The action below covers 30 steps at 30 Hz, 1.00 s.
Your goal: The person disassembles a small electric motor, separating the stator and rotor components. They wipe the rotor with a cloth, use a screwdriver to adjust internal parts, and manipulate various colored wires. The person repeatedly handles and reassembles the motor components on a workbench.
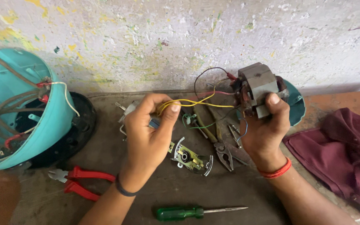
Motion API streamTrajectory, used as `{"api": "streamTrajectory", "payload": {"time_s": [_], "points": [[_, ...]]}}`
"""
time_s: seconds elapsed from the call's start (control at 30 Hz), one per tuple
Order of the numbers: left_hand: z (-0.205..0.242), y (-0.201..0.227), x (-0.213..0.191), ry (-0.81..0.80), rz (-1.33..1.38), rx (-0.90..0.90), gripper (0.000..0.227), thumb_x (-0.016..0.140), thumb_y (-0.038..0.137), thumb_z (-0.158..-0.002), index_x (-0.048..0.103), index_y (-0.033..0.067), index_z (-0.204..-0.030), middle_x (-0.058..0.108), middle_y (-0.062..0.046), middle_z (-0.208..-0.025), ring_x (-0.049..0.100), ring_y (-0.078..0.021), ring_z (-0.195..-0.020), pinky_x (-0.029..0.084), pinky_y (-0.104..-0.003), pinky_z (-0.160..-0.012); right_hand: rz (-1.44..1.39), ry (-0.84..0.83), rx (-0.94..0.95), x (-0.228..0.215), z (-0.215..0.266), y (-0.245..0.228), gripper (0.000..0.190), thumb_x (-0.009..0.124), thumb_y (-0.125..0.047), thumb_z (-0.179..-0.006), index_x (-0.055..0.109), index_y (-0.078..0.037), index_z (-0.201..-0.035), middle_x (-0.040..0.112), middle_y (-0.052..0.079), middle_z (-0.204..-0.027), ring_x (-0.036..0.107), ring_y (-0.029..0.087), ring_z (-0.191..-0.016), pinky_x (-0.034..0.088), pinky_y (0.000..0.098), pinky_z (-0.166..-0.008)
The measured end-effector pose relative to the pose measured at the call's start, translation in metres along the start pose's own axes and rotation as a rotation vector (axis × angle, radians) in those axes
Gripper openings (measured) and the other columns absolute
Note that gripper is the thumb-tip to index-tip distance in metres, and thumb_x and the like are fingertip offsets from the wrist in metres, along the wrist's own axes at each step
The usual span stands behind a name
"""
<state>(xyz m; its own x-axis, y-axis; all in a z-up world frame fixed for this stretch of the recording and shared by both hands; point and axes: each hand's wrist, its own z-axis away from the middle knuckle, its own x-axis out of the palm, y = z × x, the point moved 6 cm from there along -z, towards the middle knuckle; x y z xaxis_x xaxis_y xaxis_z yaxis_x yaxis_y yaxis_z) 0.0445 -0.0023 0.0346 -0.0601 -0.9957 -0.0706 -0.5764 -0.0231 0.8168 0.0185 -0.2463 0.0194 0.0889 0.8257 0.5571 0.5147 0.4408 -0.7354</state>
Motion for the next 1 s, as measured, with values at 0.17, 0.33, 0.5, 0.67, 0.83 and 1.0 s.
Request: {"api": "streamTrajectory", "payload": {"time_s": [0.17,0.33,0.5,0.67,0.83,1.0], "points": [[-0.001,-0.014,0.000,-0.496,0.623,-0.270,0.017,0.068,0.012,-0.108,0.065,-0.0042,-0.104,0.063,-0.002,-0.076,0.061,-0.0123,-0.068,0.048,-0.027,-0.064,-0.053,-0.053,0.022,-0.005,0.000,0.006,0.053,0.066,-0.036,-0.094,0.059,0.000,-0.133,0.065,0.010,-0.114,0.061,0.023,-0.109,0.050,0.0395,-0.108],[0.032,0.011,0.014,-1.266,0.865,-0.627,0.017,0.060,0.011,-0.108,0.060,-0.0037,-0.116,0.070,-0.008,-0.091,0.072,-0.0177,-0.089,0.058,-0.034,-0.085,-0.100,-0.125,0.136,-0.016,-0.001,0.017,0.047,0.068,-0.032,-0.093,0.060,0.003,-0.123,0.064,0.011,-0.102,0.059,0.022,-0.097,0.048,0.0352,-0.092],[0.072,0.013,0.037,-1.605,0.877,-0.570,0.018,0.058,0.013,-0.115,0.058,-0.0030,-0.122,0.069,-0.006,-0.105,0.067,-0.0136,-0.105,0.052,-0.028,-0.099,-0.138,-0.181,0.256,-0.023,-0.001,0.033,0.050,0.074,-0.027,-0.085,0.059,0.002,-0.124,0.066,0.011,-0.106,0.061,0.023,-0.097,0.049,0.0344,-0.090],[0.108,-0.008,0.063,-1.719,0.845,-0.479,0.019,0.060,0.016,-0.118,0.060,-0.0036,-0.120,0.066,-0.004,-0.108,0.058,-0.0084,-0.102,0.049,-0.025,-0.099,-0.197,-0.328,0.417,-0.014,0.002,0.042,0.069,0.078,-0.025,-0.078,0.054,0.002,-0.138,0.065,0.015,-0.116,0.063,0.026,-0.101,0.049,0.0339,-0.089],[0.117,-0.018,0.067,-1.764,0.847,-0.453,0.024,0.062,0.017,-0.115,0.062,-0.0040,-0.125,0.068,-0.003,-0.110,0.062,-0.0084,-0.107,0.050,-0.028,-0.104,-0.124,-0.434,0.418,0.001,0.005,0.028,0.087,0.079,-0.024,-0.074,0.047,0.005,-0.149,0.062,0.020,-0.126,0.064,0.028,-0.104,0.051,0.0351,-0.087],[0.103,-0.007,0.051,-1.794,0.776,-0.404,0.035,0.070,0.019,-0.109,0.061,-0.0062,-0.131,0.070,-0.008,-0.117,0.066,-0.0118,-0.110,0.053,-0.031,-0.104,0.001,-0.406,0.383,-0.006,0.009,0.017,0.096,0.078,-0.027,-0.071,0.044,0.013,-0.152,0.062,0.024,-0.125,0.065,0.029,-0.107,0.051,0.0339,-0.095]]}}
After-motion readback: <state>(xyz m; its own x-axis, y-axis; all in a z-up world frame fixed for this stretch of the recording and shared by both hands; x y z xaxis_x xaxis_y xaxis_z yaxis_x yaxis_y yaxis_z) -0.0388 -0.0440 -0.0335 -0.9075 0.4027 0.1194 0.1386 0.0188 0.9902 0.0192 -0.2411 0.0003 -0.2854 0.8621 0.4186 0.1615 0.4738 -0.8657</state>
